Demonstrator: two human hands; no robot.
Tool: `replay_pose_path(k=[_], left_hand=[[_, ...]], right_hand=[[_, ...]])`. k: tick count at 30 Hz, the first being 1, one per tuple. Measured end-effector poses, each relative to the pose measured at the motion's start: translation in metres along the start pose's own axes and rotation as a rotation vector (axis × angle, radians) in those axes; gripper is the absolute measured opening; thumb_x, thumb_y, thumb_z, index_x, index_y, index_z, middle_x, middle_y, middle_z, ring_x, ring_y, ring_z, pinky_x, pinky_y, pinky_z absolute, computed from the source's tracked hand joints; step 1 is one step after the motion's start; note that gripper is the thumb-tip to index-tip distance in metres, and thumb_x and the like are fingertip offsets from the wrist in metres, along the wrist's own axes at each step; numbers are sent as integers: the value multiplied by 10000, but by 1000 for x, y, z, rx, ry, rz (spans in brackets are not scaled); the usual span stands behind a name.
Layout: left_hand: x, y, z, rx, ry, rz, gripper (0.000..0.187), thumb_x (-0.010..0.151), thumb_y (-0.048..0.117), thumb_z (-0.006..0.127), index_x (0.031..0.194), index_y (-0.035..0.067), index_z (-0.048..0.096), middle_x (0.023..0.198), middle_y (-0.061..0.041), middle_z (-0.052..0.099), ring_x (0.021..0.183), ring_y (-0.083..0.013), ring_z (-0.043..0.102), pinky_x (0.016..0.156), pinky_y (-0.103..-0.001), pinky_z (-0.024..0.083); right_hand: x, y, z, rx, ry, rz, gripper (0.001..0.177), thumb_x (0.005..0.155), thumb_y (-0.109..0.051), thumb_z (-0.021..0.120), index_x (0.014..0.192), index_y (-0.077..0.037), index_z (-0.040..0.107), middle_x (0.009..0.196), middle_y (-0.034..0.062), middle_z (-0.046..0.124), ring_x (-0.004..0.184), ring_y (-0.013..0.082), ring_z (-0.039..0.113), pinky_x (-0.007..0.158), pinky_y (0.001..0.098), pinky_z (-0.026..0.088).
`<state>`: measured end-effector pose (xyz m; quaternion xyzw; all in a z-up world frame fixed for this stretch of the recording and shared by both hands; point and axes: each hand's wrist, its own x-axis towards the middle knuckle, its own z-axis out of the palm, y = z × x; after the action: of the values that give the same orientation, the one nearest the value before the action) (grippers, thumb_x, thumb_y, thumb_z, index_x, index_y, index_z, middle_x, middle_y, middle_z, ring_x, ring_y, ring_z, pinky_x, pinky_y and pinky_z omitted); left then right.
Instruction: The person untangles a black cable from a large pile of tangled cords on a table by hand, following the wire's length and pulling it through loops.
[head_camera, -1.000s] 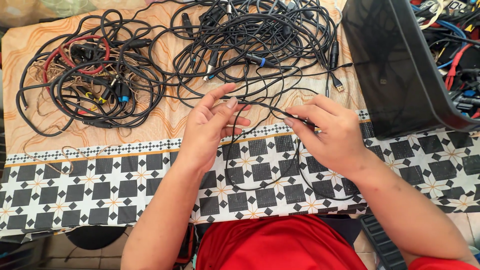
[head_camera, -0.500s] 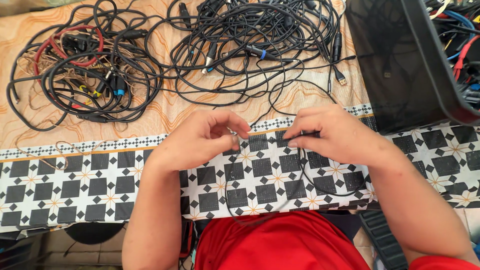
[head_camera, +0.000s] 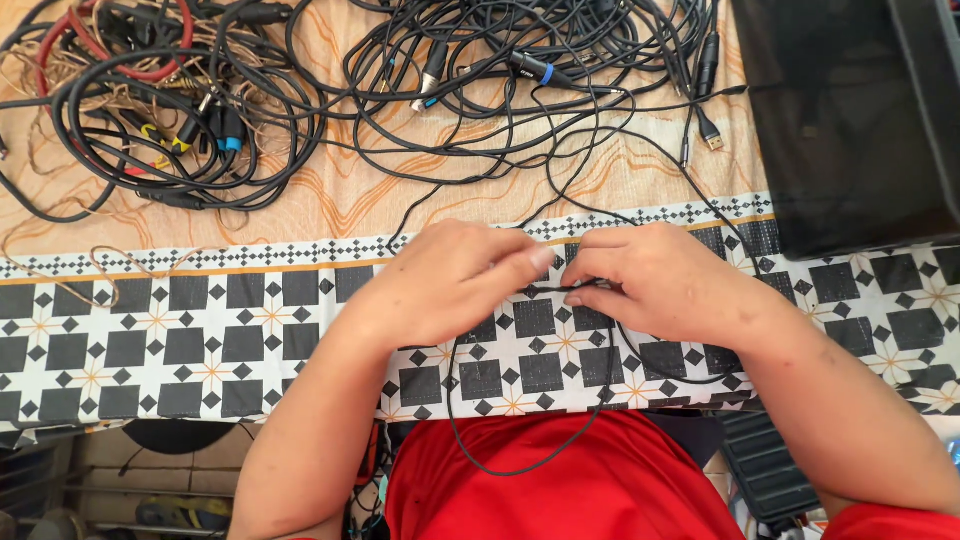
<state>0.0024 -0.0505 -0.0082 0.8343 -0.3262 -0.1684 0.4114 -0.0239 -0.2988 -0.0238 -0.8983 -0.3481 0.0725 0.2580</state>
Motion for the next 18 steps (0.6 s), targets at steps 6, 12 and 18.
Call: replay_pose_path(k=[6,12,18], left_hand=[[8,6,27,-108,137,-7,237,874,147,720,1092,61,755,898,-122,784,791,-253,773,702,-352,591],[7,5,30,-177,163,-51,242,879,125,703,1107,60,752,946,-135,777,822,-259,773,741,-352,590],[7,-6,37,10,298,163,206,871,77,704,1068,47,756,957,-145,748,908,-332,709,805,-407,550]], right_hand=[[-1,-1,-5,-32,153,-25,127,813,-158,778,900,-79,728,806,62,674,709,293,682,613,388,534],[-3,-2,-12,40,187,-43,109,850,-94,727,945,-42,717,852,93,679,768,297,683,657,376,536],[-1,0,-13,54,207,-44,99,875,-70,711,963,-27,702,881,99,682,808,306,684,688,380,537]])
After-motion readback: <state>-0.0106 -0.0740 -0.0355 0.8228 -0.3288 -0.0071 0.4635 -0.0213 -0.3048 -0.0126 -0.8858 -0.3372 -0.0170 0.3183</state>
